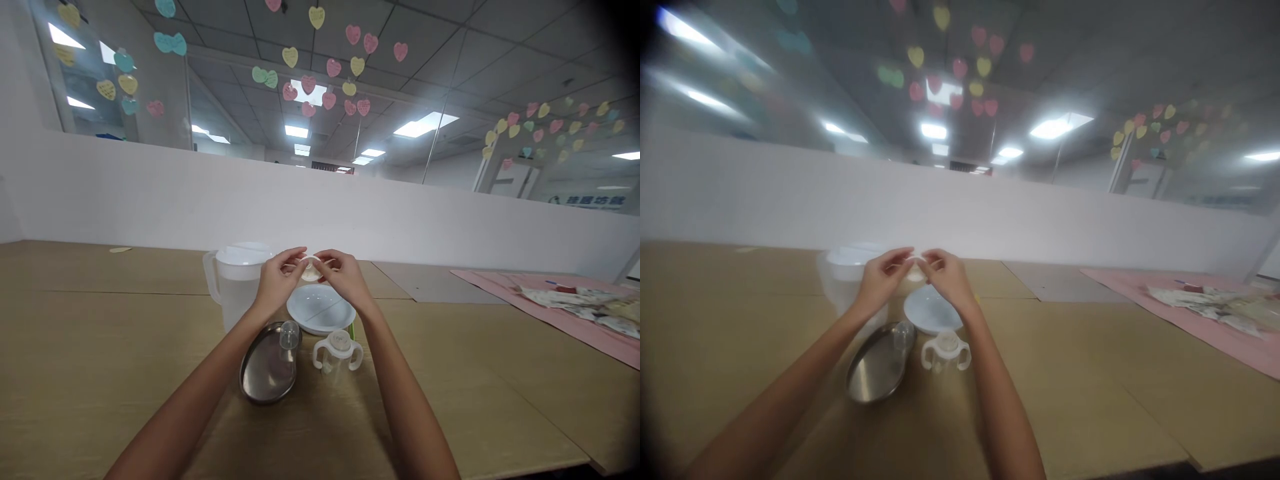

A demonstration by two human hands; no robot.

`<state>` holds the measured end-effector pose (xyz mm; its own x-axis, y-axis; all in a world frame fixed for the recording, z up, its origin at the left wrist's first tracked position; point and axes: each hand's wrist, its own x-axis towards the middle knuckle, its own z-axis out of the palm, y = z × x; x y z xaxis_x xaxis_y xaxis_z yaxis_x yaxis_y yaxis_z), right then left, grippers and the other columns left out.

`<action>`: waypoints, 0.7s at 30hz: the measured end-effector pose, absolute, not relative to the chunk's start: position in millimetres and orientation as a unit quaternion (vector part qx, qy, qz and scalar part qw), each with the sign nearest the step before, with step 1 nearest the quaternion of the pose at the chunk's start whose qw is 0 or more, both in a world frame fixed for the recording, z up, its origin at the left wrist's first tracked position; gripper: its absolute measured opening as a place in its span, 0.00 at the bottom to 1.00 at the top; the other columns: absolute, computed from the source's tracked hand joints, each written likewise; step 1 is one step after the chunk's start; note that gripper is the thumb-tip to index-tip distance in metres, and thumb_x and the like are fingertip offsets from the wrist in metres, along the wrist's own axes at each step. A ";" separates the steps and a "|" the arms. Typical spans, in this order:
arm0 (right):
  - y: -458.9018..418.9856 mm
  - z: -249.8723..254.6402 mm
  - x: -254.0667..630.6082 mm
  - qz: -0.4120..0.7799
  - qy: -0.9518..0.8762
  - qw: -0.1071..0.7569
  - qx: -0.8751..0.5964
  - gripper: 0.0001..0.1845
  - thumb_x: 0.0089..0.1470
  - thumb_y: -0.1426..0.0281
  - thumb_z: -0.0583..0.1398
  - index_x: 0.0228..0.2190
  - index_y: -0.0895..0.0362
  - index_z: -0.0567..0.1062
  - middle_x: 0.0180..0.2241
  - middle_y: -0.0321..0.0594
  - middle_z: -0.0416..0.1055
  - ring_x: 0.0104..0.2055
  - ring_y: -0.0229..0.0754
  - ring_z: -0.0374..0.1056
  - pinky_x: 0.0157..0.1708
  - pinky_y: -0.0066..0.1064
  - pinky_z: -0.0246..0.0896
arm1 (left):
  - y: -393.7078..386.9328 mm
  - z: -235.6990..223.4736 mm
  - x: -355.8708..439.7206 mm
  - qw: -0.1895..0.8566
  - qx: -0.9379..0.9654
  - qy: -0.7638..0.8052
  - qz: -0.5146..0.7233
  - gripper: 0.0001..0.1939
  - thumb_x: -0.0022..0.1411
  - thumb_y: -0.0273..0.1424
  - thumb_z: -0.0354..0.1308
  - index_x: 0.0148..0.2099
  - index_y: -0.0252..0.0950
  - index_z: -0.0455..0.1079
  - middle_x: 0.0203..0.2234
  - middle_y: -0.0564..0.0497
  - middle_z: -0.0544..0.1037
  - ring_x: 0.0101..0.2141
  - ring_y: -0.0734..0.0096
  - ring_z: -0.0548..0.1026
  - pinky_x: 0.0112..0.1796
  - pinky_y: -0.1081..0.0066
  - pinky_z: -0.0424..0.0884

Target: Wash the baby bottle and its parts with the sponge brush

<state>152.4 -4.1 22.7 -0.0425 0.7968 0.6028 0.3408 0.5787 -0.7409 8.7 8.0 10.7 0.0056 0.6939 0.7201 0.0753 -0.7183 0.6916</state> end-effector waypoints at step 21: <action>-1.1 19.3 148.1 0.205 -0.708 0.543 -0.403 0.13 0.48 0.61 0.56 0.31 0.59 0.68 0.27 0.38 0.66 0.27 0.35 0.64 0.21 0.27 0.68 | 9.2 5.6 17.7 0.230 0.665 0.248 0.666 0.11 0.51 0.32 0.56 0.38 0.34 0.65 0.31 0.50 0.71 0.32 0.74 0.70 0.31 0.76 0.68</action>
